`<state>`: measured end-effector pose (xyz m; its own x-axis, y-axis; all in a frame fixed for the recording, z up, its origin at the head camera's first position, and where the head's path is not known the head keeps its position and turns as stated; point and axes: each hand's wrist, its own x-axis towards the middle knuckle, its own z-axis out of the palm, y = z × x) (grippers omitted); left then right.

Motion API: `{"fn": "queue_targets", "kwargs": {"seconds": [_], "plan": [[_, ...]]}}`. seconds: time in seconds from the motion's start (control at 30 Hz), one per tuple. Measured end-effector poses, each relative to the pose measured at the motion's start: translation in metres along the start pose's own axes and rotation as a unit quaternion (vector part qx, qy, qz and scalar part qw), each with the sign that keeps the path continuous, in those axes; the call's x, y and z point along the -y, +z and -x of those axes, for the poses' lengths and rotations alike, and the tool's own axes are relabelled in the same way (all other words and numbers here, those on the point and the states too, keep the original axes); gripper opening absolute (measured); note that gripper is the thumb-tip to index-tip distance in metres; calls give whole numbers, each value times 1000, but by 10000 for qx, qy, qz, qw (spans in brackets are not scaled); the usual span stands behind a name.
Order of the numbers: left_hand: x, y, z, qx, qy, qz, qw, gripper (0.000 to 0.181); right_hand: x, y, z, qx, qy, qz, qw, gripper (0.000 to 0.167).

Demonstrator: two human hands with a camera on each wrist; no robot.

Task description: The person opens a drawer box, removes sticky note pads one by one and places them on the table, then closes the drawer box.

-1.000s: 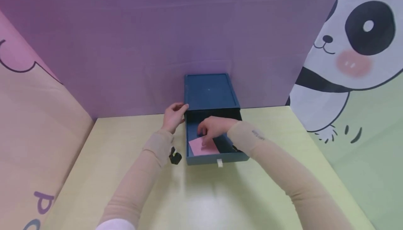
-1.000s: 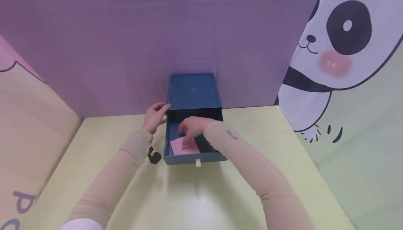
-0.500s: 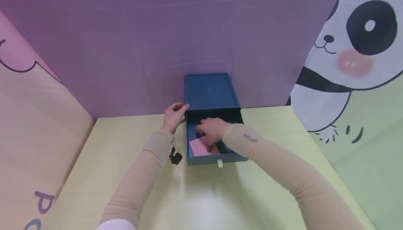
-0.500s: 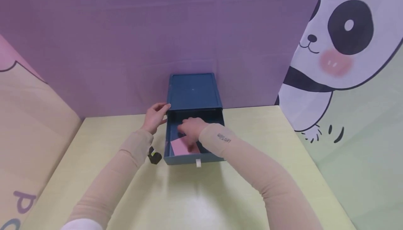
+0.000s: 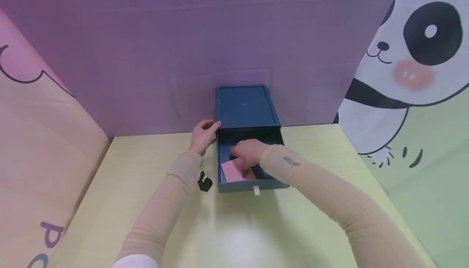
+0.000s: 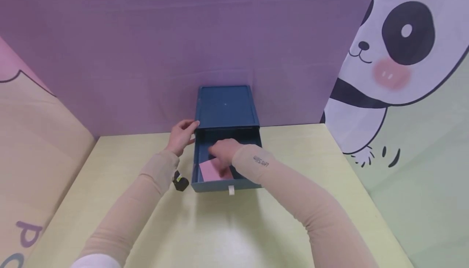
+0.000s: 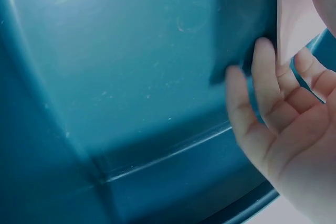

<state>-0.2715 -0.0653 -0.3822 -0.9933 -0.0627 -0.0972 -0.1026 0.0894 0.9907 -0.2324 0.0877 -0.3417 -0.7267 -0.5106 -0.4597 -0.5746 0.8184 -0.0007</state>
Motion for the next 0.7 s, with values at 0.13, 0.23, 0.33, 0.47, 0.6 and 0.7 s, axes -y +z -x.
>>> {"fn": "queue_targets", "kwargs": {"seconds": [0.13, 0.23, 0.33, 0.47, 0.6, 0.7], "plan": [[0, 0, -1, -14, -10, 19, 10000, 41, -3, 1, -1, 87, 21, -561, 9984, 42], [0, 1, -1, -27, -27, 57, 10000, 41, -6, 1, 1, 118, -10, -1023, 9947, 25], [1, 1, -1, -32, -67, 56, 10000, 41, -9, 1, 3, 184, 36, -1453, 9892, 17], [1, 1, -1, -37, -81, 15, 10000, 41, -14, 0, 5, 207, 225, -1998, 9794, 13], [0, 1, 0, -46, -61, -13, 10000, 41, -17, -3, 8, 110, 548, -2603, 9639, 11], [0, 1, 1, -63, -57, -26, 10000, 41, -17, -3, 8, 123, 793, -3048, 9490, 11]]}}
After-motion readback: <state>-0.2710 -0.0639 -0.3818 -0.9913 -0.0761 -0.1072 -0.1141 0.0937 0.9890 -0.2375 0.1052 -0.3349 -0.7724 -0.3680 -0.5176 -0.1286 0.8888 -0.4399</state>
